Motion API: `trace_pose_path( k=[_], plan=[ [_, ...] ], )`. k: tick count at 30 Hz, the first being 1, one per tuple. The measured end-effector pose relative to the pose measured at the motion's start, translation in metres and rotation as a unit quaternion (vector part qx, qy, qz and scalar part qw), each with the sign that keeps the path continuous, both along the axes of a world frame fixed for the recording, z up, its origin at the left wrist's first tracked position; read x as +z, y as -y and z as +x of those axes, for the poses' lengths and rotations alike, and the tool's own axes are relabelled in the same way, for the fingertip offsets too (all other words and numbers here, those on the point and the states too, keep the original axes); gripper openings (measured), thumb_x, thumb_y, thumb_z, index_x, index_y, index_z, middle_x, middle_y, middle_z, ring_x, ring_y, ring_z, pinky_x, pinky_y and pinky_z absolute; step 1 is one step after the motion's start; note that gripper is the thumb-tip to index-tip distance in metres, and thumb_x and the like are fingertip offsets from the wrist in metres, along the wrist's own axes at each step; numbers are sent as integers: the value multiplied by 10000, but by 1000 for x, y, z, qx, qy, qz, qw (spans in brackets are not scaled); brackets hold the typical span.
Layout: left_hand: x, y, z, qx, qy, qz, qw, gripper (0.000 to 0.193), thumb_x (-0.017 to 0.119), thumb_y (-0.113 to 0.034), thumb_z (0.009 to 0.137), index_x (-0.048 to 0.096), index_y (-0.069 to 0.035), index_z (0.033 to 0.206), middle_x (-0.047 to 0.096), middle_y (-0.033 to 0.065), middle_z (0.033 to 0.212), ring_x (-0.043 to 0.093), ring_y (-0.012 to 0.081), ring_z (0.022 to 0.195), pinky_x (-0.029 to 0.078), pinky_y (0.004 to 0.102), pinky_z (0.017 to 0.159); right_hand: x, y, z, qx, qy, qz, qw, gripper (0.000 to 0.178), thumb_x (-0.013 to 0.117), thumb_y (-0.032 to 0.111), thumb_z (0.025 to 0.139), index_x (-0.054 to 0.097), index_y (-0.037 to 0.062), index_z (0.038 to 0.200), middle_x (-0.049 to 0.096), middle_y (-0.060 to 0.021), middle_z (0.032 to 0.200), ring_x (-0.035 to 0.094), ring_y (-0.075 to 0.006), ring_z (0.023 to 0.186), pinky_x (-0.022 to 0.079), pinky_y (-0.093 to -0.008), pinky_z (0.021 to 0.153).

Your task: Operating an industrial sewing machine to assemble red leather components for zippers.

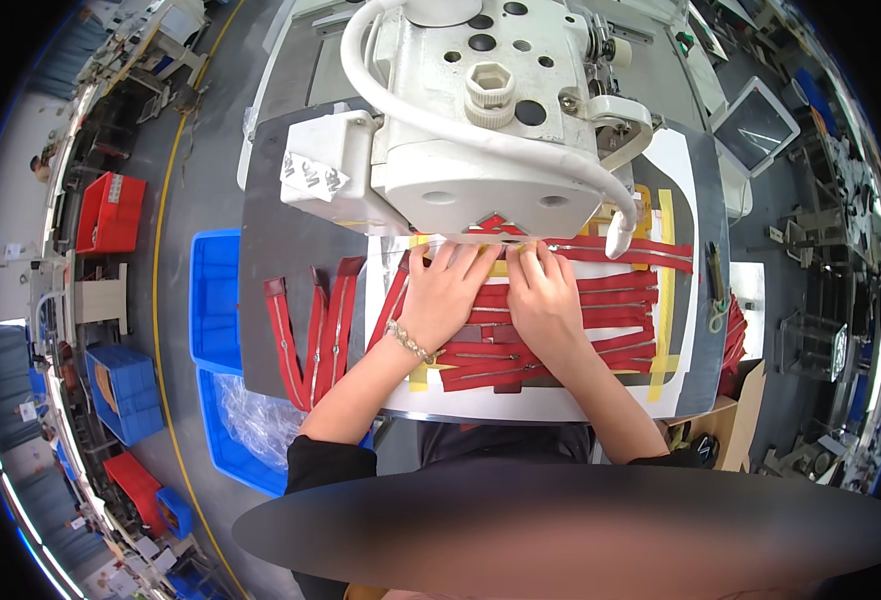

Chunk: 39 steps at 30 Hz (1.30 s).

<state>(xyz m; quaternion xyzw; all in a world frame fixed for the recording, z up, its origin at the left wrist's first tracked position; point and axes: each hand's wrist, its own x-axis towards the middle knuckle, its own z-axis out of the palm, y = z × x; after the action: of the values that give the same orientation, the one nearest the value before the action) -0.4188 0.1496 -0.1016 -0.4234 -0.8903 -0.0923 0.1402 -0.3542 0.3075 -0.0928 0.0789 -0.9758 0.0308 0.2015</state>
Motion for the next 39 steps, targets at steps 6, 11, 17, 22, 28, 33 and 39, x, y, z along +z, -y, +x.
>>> trace_pose_path(
  k=[6, 11, 17, 22, 28, 33, 39],
  plan=[
    [-2, -3, 1, -3, -14, -3, 1000, 428, 518, -162, 844, 554, -144, 1270, 567, 16, 1132, 532, 166, 1059, 363, 429, 928, 0, 1, -2, -5, 5, -39, 999, 322, 594, 121, 792, 639, -59, 1056, 577, -173, 1039, 587, -312, 1006, 454, -371, 840],
    [-3, -1, 1, -3, 12, -1, 1000, 422, 510, -161, 846, 552, -119, 1264, 565, 14, 1117, 543, 165, 1022, 375, 422, 920, 0, -1, 0, 1, 22, -55, 998, 329, 620, 153, 794, 639, -56, 1049, 571, -181, 1042, 584, -321, 1014, 453, -380, 844],
    [-5, -1, 3, -11, 22, 2, 1000, 408, 510, -153, 842, 564, -100, 1243, 575, 11, 1110, 543, 159, 1010, 366, 421, 927, 4, -1, 0, 5, 40, -61, 997, 335, 623, 156, 788, 640, -51, 1051, 567, -178, 1060, 576, -330, 1028, 452, -383, 850],
    [-5, -1, 2, -12, 31, 16, 999, 401, 524, -148, 835, 575, -111, 1230, 578, -10, 1098, 540, 147, 1008, 356, 428, 923, 3, -1, 1, 2, 41, -50, 998, 339, 620, 163, 792, 641, -49, 1056, 566, -181, 1063, 575, -331, 1033, 450, -382, 856],
    [-4, -1, 2, 4, 9, 10, 1000, 402, 577, -152, 819, 596, -170, 1220, 577, -48, 1121, 517, 136, 981, 305, 431, 904, 2, -1, 2, 3, 42, -57, 997, 347, 615, 160, 794, 635, -52, 1069, 566, -182, 1063, 574, -330, 1035, 453, -375, 850],
    [-3, -3, 2, 0, -3, 10, 1000, 433, 598, -116, 785, 606, -183, 1213, 582, -49, 1153, 499, 148, 973, 284, 427, 874, 2, -2, 2, 1, 42, -55, 998, 353, 601, 151, 798, 627, -57, 1082, 563, -184, 1064, 573, -328, 1034, 454, -374, 850],
    [-2, -6, 0, 8, -5, 4, 1000, 383, 535, -122, 819, 614, -177, 1191, 577, -63, 1056, 520, 129, 993, 300, 461, 935, 0, -3, -1, 2, 42, -54, 998, 350, 577, 143, 811, 623, -61, 1093, 556, -187, 1073, 571, -326, 1032, 456, -374, 853]
  ],
)
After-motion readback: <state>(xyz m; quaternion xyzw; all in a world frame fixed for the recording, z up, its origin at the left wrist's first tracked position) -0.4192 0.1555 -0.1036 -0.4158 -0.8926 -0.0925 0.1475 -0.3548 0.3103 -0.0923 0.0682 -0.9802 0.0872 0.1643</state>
